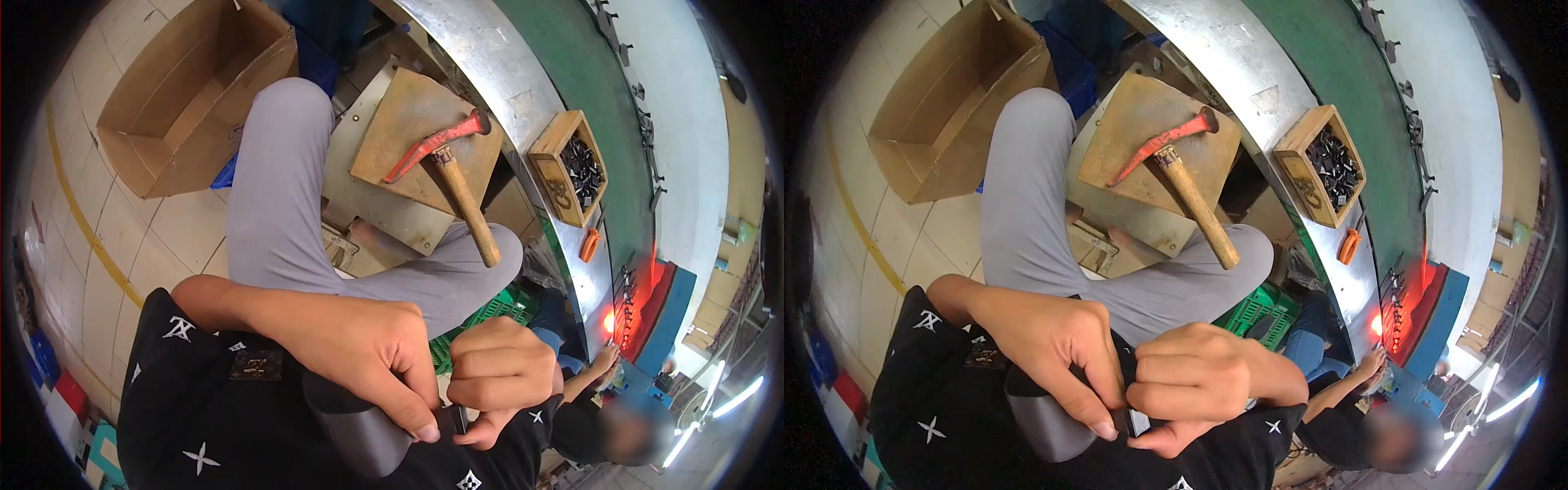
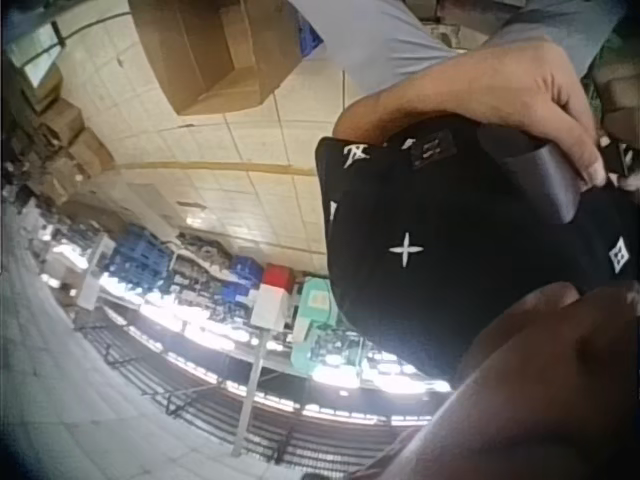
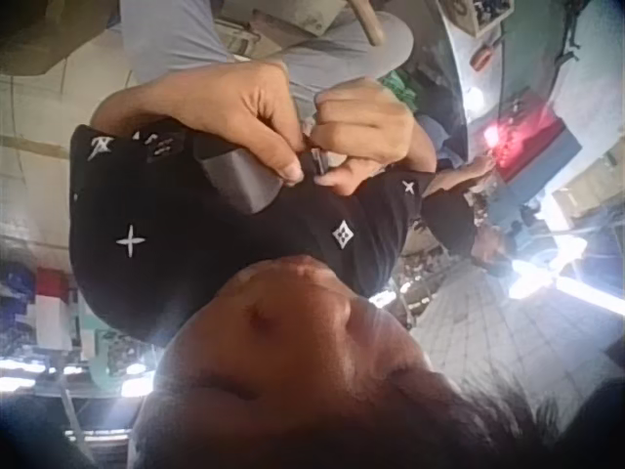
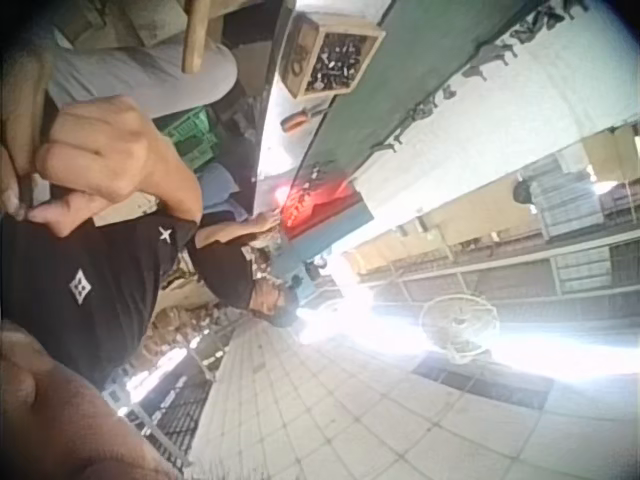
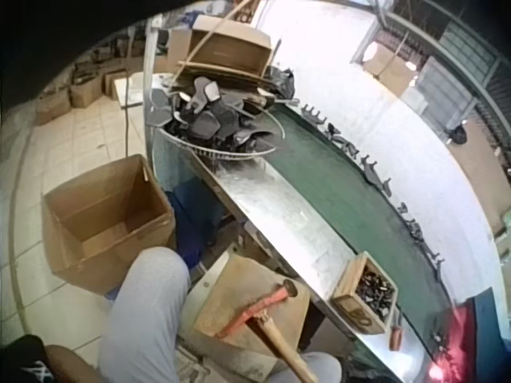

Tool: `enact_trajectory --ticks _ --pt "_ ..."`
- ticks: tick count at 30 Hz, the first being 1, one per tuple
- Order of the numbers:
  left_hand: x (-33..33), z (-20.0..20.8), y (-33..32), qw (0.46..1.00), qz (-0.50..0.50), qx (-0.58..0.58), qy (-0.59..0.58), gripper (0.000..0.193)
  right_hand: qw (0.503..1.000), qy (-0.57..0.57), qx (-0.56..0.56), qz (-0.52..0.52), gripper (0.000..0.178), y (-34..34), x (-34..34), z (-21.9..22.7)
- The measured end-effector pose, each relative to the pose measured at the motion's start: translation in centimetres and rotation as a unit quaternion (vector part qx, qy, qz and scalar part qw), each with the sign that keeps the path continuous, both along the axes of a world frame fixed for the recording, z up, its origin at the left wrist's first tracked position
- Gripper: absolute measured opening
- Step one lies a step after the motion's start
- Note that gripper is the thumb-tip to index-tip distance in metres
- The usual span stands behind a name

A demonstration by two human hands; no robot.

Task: The recorder is hammering nails into a shoe component at a workbench in a factory setting.

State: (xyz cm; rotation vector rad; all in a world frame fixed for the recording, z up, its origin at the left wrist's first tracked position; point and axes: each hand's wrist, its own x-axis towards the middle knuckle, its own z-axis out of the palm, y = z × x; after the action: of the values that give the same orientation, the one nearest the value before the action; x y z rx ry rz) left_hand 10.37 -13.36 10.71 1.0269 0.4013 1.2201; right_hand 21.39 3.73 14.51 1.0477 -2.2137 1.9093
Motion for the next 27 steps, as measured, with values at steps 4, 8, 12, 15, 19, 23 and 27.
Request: enact_trajectory --ticks 4,8,12,15,19,23,27 --pt "-0.4 0.0 -0.3 0.999 -0.033 0.006 0.01 0.02 0.998 -0.012 -0.06 -0.023 0.034 -1.0 0.5 -1.0" --pt "-0.7 0.3 -0.3 0.999 -0.032 0.002 0.022 0.021 0.999 -0.008 -0.037 0.02 0.031 0.2 -0.1 -1.3" --pt "-1.2 0.8 -0.4 0.992 0.062 -0.051 0.098 0.021 0.987 -0.026 -0.011 -0.161 0.049 1.4 0.6 -2.5" --pt "-1.1 0.9 -0.2 0.979 0.078 -0.087 0.166 0.021 0.964 -0.101 -0.163 -0.186 0.049 0.4 2.0 -4.6" --pt "0.3 0.1 -0.3 0.976 0.145 -0.078 0.146 0.033 0.934 -0.131 -0.231 -0.24 0.051 -2.3 2.6 -5.9" --pt "0.9 0.6 0.1 0.99 0.072 -0.115 0.038 0.034 0.886 -0.207 -0.318 -0.266 0.049 -3.7 2.6 -5.5" --pt "0.4 1.5 0.5 0.978 -0.011 -0.208 0.007 0.037 0.873 -0.196 -0.394 -0.212 0.047 -3.3 2.0 -5.7"
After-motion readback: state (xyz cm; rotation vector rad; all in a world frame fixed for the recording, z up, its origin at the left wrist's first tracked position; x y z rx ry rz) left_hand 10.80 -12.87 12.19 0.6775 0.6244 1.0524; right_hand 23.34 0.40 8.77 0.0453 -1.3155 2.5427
